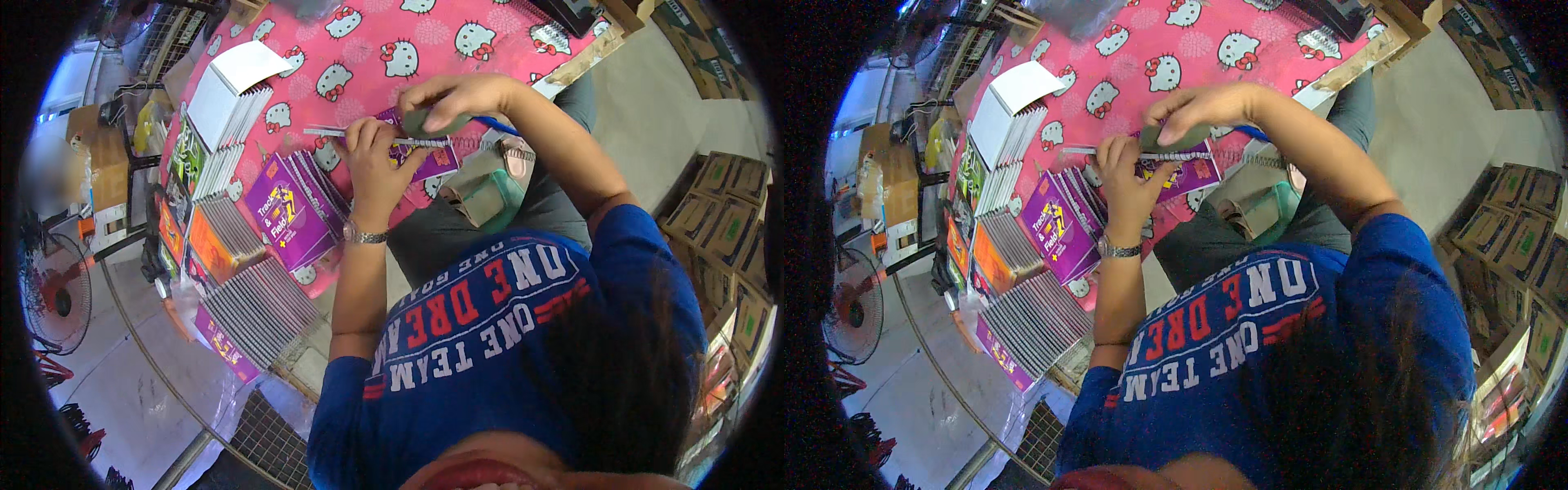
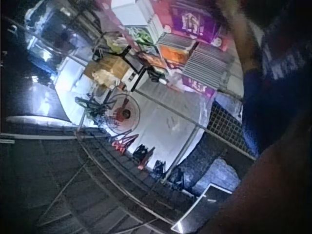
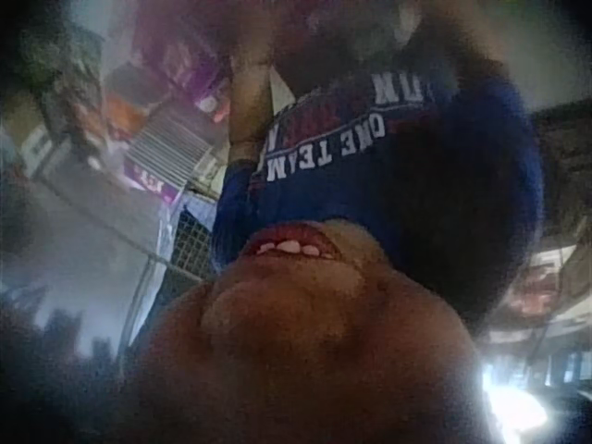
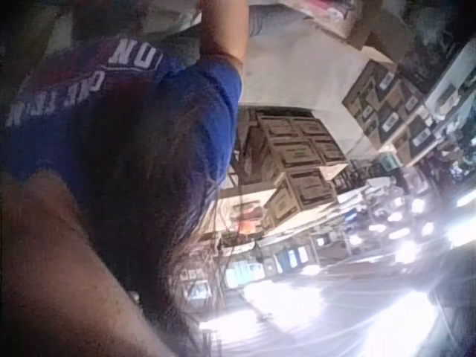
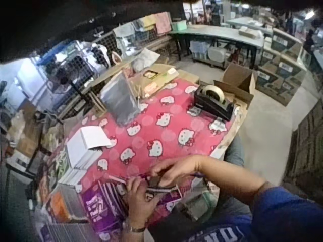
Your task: The person binds notebooks by manually threading a spiral wire through the pre-punched holes of a stack of covers and pages, then trims the excess wire using a pair of pliers.
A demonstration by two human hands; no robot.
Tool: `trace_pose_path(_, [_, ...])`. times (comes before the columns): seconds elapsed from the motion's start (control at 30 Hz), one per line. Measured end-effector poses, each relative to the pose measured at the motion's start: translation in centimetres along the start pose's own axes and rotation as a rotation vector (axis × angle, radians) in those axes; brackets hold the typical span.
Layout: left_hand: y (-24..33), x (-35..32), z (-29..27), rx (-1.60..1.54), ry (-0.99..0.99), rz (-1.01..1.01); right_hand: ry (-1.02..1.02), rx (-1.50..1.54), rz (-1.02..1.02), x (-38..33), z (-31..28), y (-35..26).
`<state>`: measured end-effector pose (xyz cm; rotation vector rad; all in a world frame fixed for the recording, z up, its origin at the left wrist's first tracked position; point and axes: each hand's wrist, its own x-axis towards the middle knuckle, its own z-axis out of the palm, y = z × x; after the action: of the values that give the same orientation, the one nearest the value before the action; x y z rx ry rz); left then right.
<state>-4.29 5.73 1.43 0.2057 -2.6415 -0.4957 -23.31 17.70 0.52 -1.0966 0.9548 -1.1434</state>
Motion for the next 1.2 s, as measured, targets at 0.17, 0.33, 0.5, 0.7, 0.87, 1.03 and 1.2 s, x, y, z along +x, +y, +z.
trace_pose_path(0.17, [-2.9,1.7,-2.0,0.080,0.019,-0.005,-0.056,0.401,-0.247,0.3,-0.2,-0.2])
trace_pose_path(0.33, [-3.8,0.9,-1.7,0.056,-0.015,-0.034,0.177,-0.127,-0.056,1.0,-0.6,0.5])
trace_pose_path(0.5, [-3.4,1.2,-1.8,0.042,0.010,0.005,0.022,-0.006,-0.101,1.1,-0.1,-0.1])
trace_pose_path(0.7, [-3.7,1.3,-2.0,0.017,-0.004,-0.024,-0.057,0.002,-0.021,2.6,-1.2,-0.9])
trace_pose_path(0.87, [-4.3,1.2,-2.8,0.019,-0.072,-0.055,-0.135,0.098,-0.079,4.2,-0.7,-1.4])
trace_pose_path(1.03, [-5.5,1.0,-3.1,0.002,-0.030,-0.017,-0.148,-0.058,-0.025,6.1,-2.0,-0.3])
trace_pose_path(1.2, [-6.5,0.9,-3.5,-0.062,0.022,-0.132,-0.195,-0.039,-0.118,7.5,-2.8,-0.1])
